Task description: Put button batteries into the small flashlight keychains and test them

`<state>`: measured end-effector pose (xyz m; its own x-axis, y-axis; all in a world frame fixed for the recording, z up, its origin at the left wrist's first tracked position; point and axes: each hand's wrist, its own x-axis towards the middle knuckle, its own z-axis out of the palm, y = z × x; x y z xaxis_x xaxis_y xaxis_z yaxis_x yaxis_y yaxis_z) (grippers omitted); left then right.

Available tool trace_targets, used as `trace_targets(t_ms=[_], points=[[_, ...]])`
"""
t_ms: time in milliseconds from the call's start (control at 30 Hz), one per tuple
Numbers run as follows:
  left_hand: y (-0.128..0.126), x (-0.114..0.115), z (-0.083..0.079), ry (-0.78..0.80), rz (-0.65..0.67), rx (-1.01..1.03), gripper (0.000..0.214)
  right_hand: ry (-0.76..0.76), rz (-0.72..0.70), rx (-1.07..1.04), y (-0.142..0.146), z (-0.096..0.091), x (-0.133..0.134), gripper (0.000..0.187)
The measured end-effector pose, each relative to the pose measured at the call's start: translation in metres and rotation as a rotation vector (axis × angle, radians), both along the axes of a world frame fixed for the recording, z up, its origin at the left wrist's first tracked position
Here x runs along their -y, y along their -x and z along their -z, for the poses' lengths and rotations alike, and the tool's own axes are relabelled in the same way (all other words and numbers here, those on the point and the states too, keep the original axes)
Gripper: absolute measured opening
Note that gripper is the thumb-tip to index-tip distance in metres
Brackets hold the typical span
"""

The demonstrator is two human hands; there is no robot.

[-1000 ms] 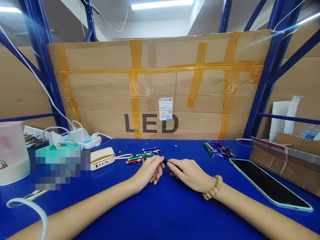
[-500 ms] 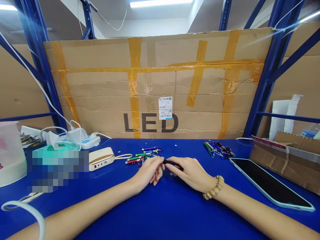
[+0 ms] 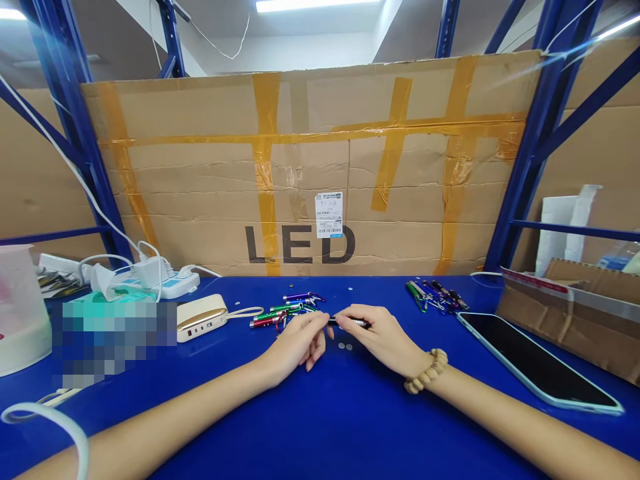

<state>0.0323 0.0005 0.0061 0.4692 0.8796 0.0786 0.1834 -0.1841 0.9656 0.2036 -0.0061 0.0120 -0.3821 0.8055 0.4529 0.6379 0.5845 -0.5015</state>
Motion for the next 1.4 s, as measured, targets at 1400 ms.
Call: trace_targets(t_ms=[1400], points=[[0.004, -0.003, 0.002, -0.124, -0.292, 0.348, 0.029, -0.034, -0.03, 0.278, 0.002, 0.005, 0.002, 0.033]])
